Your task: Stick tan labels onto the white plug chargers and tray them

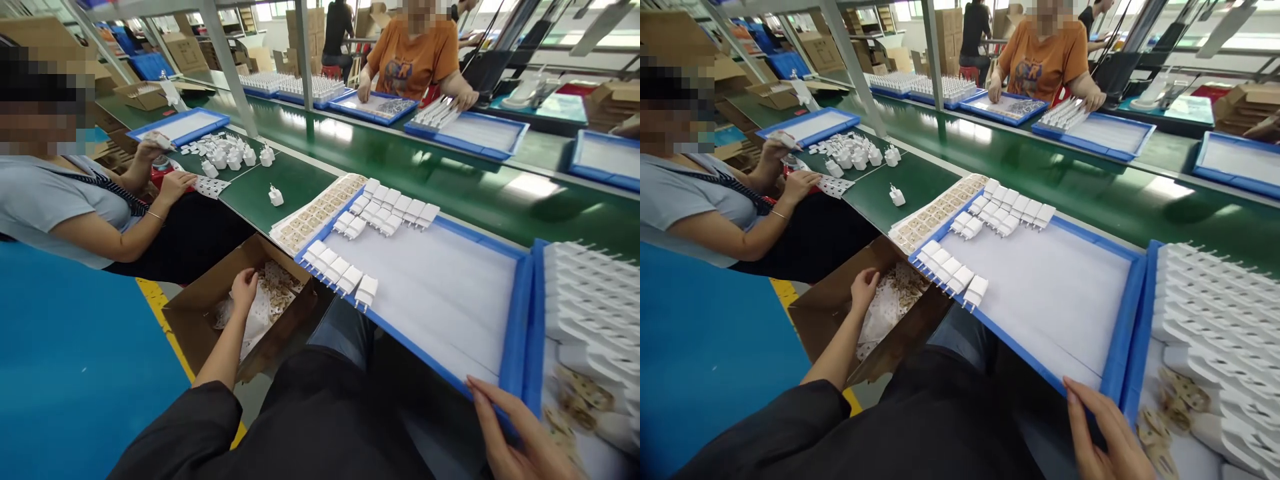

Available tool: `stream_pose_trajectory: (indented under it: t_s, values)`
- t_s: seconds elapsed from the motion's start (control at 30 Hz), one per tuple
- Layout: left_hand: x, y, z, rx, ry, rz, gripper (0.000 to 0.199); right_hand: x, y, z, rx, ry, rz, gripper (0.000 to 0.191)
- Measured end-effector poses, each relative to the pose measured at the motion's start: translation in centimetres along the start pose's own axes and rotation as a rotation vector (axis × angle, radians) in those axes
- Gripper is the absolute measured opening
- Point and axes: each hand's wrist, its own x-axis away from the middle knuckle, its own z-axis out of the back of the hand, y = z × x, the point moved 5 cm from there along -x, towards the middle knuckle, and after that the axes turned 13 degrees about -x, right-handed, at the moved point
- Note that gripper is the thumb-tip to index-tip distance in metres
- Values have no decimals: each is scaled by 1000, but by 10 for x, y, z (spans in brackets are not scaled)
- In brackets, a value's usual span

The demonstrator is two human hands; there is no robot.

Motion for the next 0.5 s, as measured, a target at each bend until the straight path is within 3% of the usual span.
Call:
stream_pose_trajectory:
  t_s: [0.1,0.17,0.23,0.3,0.4,0.5]
  values:
    - [-20,49,30,84,146,-154,38,-7,-2,-3,1,-27,42,24]
    - [-33,86,47,114,180,-263,41,-12,-5,-6,-9,-39,73,22]
    - [-42,123,55,90,158,-363,44,-17,-8,-9,-16,-51,98,20]
    - [-49,153,53,11,58,-417,47,-18,-10,-10,-21,-64,112,18]
    - [-56,175,44,-47,-69,-423,46,-18,-9,-8,-47,-66,85,18]
    - [-59,178,42,-16,-71,-411,40,-19,-6,-4,-72,-31,41,22]
